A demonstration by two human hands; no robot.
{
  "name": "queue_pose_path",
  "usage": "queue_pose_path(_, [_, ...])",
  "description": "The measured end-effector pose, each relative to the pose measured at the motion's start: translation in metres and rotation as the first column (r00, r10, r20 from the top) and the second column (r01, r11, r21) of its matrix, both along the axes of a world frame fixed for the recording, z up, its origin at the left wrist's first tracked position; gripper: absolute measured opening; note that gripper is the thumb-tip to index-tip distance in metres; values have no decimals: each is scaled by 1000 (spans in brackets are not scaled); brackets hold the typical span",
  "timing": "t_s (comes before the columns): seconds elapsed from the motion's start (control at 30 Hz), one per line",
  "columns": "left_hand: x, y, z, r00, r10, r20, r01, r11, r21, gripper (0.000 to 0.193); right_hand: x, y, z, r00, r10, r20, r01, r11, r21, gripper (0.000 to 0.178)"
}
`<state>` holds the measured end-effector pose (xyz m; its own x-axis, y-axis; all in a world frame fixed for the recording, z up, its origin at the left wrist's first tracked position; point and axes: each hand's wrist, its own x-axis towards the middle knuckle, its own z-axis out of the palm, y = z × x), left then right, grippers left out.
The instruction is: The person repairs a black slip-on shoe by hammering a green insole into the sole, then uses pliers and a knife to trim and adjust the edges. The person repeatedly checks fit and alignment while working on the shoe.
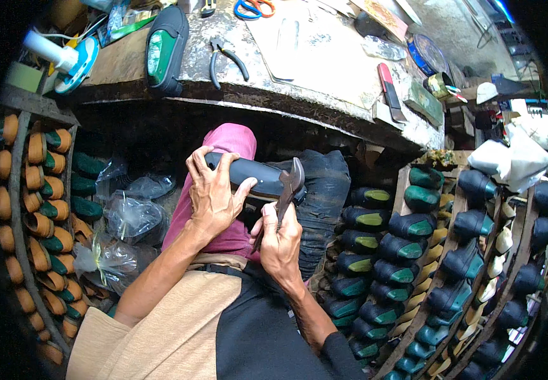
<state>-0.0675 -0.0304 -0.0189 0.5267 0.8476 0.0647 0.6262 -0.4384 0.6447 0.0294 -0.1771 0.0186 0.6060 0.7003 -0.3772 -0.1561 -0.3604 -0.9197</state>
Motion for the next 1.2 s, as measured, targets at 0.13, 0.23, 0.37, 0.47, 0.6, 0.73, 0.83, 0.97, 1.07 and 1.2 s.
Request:
queue_pose_path(0.13, [0, 1, 0, 999, -34, 0, 34, 998, 47, 60, 13, 12, 5, 973, 222, 63, -203, 953, -224, 25])
queue_pose_path(0.23, [-2, 0, 0, 999, -36, -11, 37, 997, 67, 60, 5, 6, 19, 989, 124, 77, -108, 976, -188, 24])
queue_pose_path(0.37, [-3, 0, -2, 999, -38, 2, 38, 997, 69, 59, -11, 4, 21, 981, -58, 184, 49, 998, 50, 25])
queue_pose_path(0.47, [-1, 1, -3, 998, -60, 16, 59, 994, 93, 58, -5, 18, 6, 772, 334, 541, -171, 928, -330, 21])
queue_pose_path(0.6, [-4, 1, -4, 997, -71, 8, 70, 994, 80, 57, -4, 11, 4, 854, 257, 452, -123, 945, -304, 25])
queue_pose_path(0.73, [-1, 2, -2, 998, -65, 5, 64, 995, 76, 55, -2, 7, -3, 723, 404, 561, -174, 891, -419, 28])
queue_pose_path(0.83, [-1, 10, 8, 993, -120, 4, 118, 984, 135, 55, 7, 3, -18, 764, 395, 510, -161, 882, -443, 32])
queue_pose_path(0.97, [-16, 24, 27, 968, -238, 72, 236, 971, 42, 70, 12, -34, -25, 753, 207, 625, -42, 962, -268, 30])
queue_pose_path(1.07, [-19, 34, 30, 908, -200, 369, 208, 978, 18, 86, 11, -59, -9, 900, 199, 388, -58, 937, -345, 28])
queue_pose_path(1.2, [-15, 34, 21, 945, -133, 298, 148, 988, -31, 70, -14, -55, 17, 973, 63, -224, -103, 979, -175, 32])
